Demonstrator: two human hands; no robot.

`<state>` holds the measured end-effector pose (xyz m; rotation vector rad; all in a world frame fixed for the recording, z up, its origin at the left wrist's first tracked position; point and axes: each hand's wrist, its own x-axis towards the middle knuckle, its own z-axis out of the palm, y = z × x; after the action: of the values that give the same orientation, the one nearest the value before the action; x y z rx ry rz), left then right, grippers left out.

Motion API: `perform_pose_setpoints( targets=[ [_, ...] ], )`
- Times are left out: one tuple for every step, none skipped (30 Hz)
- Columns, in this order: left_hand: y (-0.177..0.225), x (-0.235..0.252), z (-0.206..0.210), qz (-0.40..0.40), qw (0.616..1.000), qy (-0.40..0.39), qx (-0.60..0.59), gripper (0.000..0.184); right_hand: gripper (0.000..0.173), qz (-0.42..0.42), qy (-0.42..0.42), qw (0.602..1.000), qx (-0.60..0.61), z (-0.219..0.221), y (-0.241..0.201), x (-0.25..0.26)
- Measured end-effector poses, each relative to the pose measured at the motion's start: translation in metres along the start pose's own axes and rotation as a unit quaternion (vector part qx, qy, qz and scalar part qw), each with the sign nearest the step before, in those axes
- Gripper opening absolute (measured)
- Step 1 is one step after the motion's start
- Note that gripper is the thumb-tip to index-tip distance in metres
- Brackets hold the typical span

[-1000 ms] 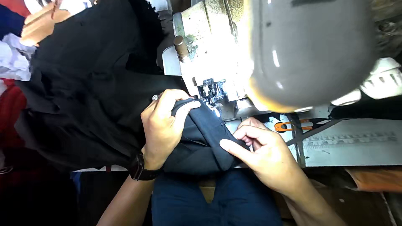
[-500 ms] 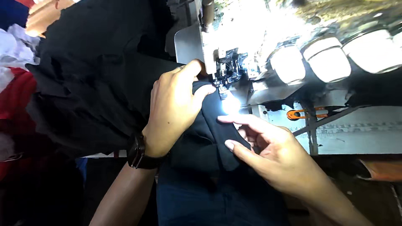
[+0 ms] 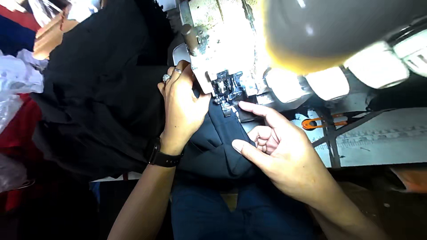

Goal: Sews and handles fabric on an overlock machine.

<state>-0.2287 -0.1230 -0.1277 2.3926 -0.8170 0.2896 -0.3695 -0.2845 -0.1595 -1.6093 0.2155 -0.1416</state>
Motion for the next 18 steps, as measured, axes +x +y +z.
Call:
perform_pose_setpoints(
  targets=[
    [0.0,0.001,0.002,-0.01,1.0,0.006,0.0,0.027,0.064,0.0,-0.001,1.0,0.007,0.001,0.0,-0.002],
    [-0.001,0.003,0.004,-0.017,1.0,0.012,0.0,0.028,0.064,0.0,0.0,1.0,0.013,0.002,-0.001,-0.005],
    [-0.002,0.004,0.006,-0.019,1.0,0.016,-0.004,0.025,0.062,-0.001,0.002,1.0,0.02,0.003,-0.001,-0.009],
    [-0.005,0.005,0.008,-0.02,1.0,0.019,-0.011,0.023,0.055,-0.007,0.006,1.0,0.026,0.004,0.0,-0.013],
    [-0.008,0.008,0.01,-0.021,0.999,0.026,-0.021,0.022,0.044,-0.02,0.012,0.999,0.025,0.005,0.001,-0.016],
    [-0.01,0.011,0.011,-0.02,0.999,0.027,-0.029,0.021,0.031,-0.041,0.018,0.999,0.023,0.007,0.004,-0.019],
    [-0.012,0.013,0.011,-0.019,0.999,0.024,-0.031,0.021,0.019,-0.059,0.023,0.998,0.018,0.008,0.005,-0.02],
    [-0.013,0.014,0.01,-0.019,0.999,0.02,-0.031,0.021,0.015,-0.068,0.027,0.997,0.003,0.009,0.005,-0.021],
    [-0.013,0.015,0.01,-0.02,0.999,0.017,-0.03,0.02,0.015,-0.073,0.032,0.997,-0.018,0.01,0.005,-0.021],
    [-0.013,0.016,0.01,-0.02,0.999,0.016,-0.029,0.02,0.016,-0.075,0.036,0.996,-0.034,0.01,0.004,-0.021],
    [-0.014,0.017,0.01,-0.02,0.999,0.016,-0.029,0.02,0.016,-0.075,0.04,0.995,-0.045,0.01,0.004,-0.02],
    [-0.015,0.018,0.01,-0.021,0.999,0.017,-0.028,0.02,0.016,-0.074,0.044,0.995,-0.055,0.01,0.004,-0.019],
    [-0.016,0.02,0.011,-0.022,0.999,0.018,-0.025,0.019,0.017,-0.071,0.047,0.994,-0.065,0.01,0.003,-0.018],
    [-0.016,0.022,0.011,-0.024,0.999,0.017,-0.024,0.019,0.016,-0.068,0.049,0.994,-0.073,0.01,0.003,-0.017],
    [-0.017,0.024,0.011,-0.029,0.999,0.016,-0.021,0.017,0.016,-0.064,0.048,0.994,-0.076,0.01,0.003,-0.016],
    [-0.018,0.027,0.011,-0.032,0.999,0.014,-0.015,0.017,0.015,-0.062,0.047,0.994,-0.074,0.01,0.003,-0.014],
    [-0.018,0.03,0.01,-0.035,0.999,0.012,-0.009,0.017,0.015,-0.059,0.045,0.995,-0.068,0.01,0.003,-0.013],
    [-0.018,0.033,0.009,-0.04,0.999,0.008,-0.003,0.018,0.014,-0.06,0.043,0.995,-0.06,0.01,0.003,-0.011]
  ],
)
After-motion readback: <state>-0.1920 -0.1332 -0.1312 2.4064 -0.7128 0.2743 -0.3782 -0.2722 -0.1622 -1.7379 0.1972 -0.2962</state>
